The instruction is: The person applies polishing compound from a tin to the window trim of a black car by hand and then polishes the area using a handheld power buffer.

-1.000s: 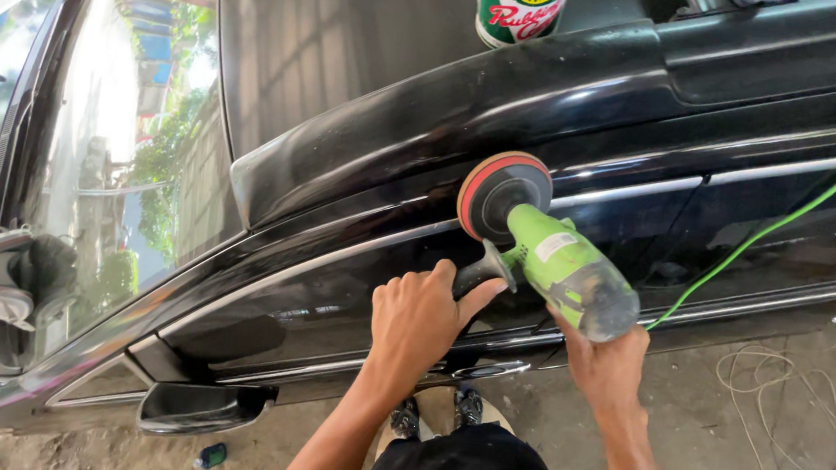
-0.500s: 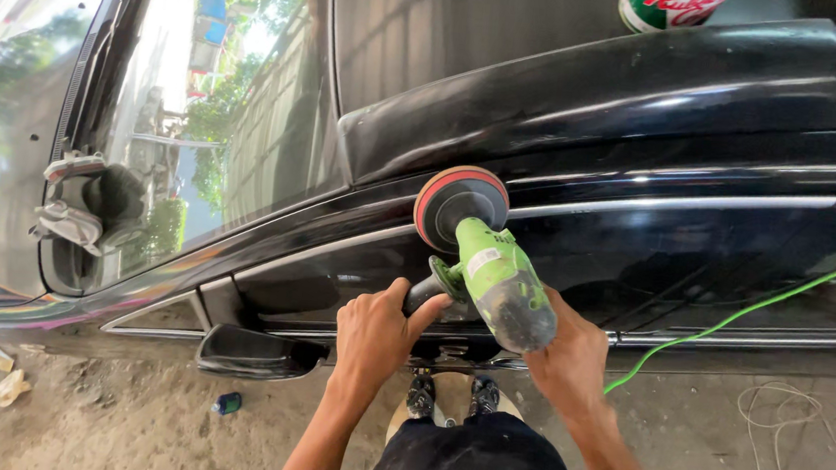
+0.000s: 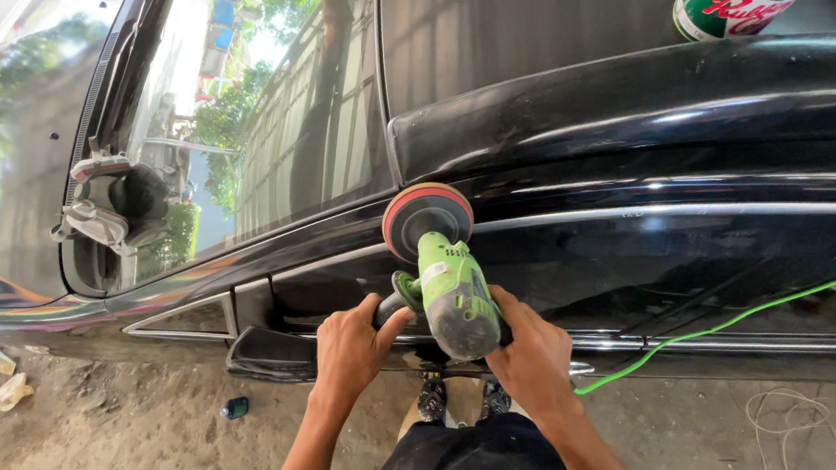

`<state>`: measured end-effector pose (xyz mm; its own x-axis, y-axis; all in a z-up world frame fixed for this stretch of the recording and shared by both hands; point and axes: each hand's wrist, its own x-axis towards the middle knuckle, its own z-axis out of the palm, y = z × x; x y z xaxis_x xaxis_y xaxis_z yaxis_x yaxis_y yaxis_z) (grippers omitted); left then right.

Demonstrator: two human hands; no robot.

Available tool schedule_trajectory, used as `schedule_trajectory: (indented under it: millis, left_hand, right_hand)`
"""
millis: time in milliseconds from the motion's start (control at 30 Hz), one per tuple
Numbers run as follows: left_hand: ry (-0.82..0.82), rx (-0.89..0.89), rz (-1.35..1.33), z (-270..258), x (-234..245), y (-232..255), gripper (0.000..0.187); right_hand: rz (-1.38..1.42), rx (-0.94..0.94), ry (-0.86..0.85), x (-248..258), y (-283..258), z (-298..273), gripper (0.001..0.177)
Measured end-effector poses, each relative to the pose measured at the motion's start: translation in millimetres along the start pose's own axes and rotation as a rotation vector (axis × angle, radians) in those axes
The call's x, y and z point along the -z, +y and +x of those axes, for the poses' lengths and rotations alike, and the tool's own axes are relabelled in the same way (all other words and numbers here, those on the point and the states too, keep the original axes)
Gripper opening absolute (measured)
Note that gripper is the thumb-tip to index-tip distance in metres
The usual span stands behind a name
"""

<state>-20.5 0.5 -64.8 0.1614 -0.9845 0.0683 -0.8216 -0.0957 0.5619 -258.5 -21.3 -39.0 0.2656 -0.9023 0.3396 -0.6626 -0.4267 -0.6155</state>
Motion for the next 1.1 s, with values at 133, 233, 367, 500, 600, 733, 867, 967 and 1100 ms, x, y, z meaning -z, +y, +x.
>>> schedule_trajectory:
  millis: [133,233,367,500,600,733,867,967,1100]
  left_hand:
    - [0.011,0.032,-0.040,-7.6,-3.1,-24.5,0.053]
    - [0.021,0.043,-0.024,-14.5,-3.7,-44.6,0.050]
    - [0.039,0.111,-0.062,-25.0,-6.7,-69.3,0.046]
    - [0.082,0.138,-0.075,-27.7,-0.7,-85.5,0.042]
    - [0.077,0.162,-0.082,-23.8,1.2,-76.7,0.044]
    - [0.030,0.158,-0.002,-13.1,8.5,-41.7,0.048]
    - [-0.060,0.128,0.039,0.6,6.9,10.6,0.055]
    - [-0.107,0.059,0.041,12.1,3.8,46.6,0.056]
    - [-0.174,0.059,0.073,21.2,3.7,67.7,0.061]
  right_hand:
    - [-0.031,-0.012,-0.052,-16.8,-7.8,0.0,0.061]
    - [-0.041,0.050,-0.075,-28.3,-14.8,1.8,0.065]
    - [-0.013,0.058,-0.140,-42.2,-25.8,4.5,0.066]
    - [-0.017,0.071,-0.156,-52.2,-41.3,14.8,0.065]
    - [-0.021,0.036,-0.190,-43.7,-43.5,20.6,0.062]
    - [-0.012,-0.001,-0.177,-17.0,-31.0,22.8,0.061]
    - [-0.018,-0.022,-0.075,16.4,-5.1,16.3,0.061]
    - [-0.048,-0.100,-0.008,39.5,11.4,7.2,0.058]
    - [-0.014,-0.193,0.053,49.1,17.9,1.7,0.052]
